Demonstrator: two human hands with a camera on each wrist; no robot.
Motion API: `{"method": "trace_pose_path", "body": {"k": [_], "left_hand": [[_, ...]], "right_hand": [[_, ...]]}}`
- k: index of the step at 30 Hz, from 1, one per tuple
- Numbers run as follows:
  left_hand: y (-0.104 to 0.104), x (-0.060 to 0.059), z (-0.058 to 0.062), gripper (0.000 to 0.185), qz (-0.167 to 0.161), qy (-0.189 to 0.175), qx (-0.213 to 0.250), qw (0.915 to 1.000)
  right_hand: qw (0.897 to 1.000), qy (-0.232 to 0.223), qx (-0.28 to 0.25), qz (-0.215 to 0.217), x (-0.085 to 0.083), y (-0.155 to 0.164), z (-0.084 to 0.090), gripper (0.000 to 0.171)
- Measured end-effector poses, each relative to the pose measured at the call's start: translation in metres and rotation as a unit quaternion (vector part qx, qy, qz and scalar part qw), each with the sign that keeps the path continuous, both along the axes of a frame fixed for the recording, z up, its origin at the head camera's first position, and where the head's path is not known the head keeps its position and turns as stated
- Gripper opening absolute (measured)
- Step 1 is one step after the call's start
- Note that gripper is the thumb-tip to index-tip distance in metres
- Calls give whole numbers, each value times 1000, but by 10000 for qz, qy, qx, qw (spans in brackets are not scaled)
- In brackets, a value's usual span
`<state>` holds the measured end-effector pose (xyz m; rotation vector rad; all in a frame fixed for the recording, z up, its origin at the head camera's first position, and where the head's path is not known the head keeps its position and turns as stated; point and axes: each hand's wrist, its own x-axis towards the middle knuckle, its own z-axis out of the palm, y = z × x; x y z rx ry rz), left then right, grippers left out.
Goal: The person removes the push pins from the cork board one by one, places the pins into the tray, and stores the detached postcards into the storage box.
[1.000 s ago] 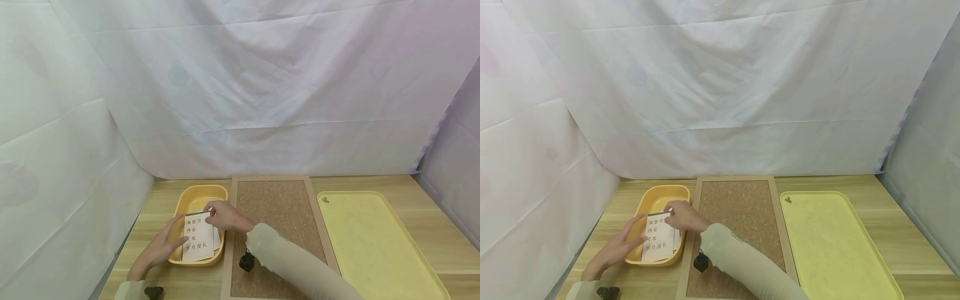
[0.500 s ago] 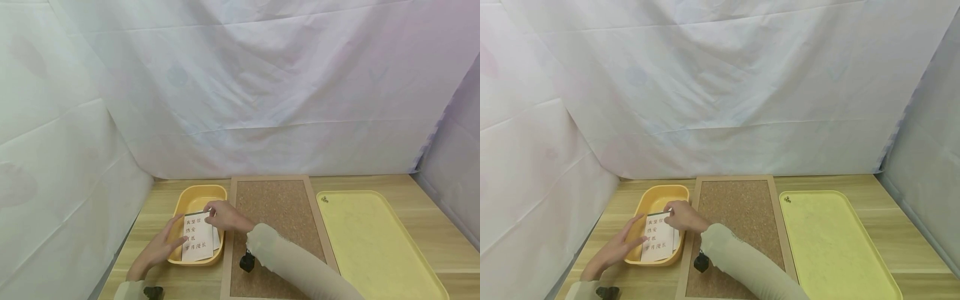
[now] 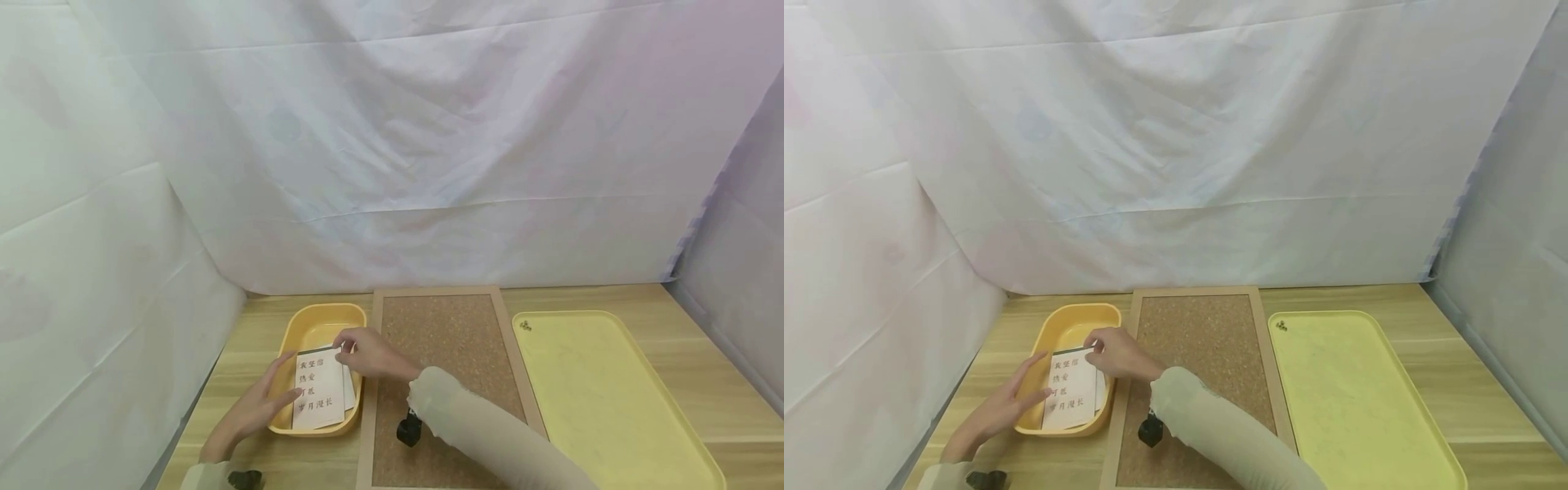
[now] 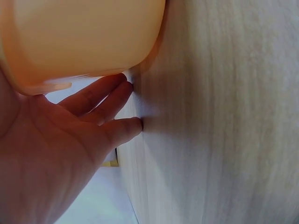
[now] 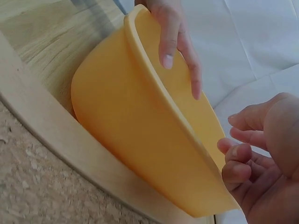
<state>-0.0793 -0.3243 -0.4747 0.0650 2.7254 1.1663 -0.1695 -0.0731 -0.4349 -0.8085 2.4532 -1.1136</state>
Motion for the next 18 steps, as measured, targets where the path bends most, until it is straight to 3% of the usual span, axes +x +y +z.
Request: {"method": "trace_pose_path", "body": {"k": [7, 11, 18], "left_hand": [[-1, -1, 2, 75, 18, -43, -112, 9999], [-1, 0, 1, 75, -21, 124, -75, 9999], [1, 0, 7, 68, -223, 1164, -272, 9926]], "right_hand": [[9994, -91, -332, -87, -4, 15, -5, 14], [9986, -140, -508, -58, -8, 30, -9, 16], [9985, 128, -473, -260, -14, 77, -13, 19]]}}
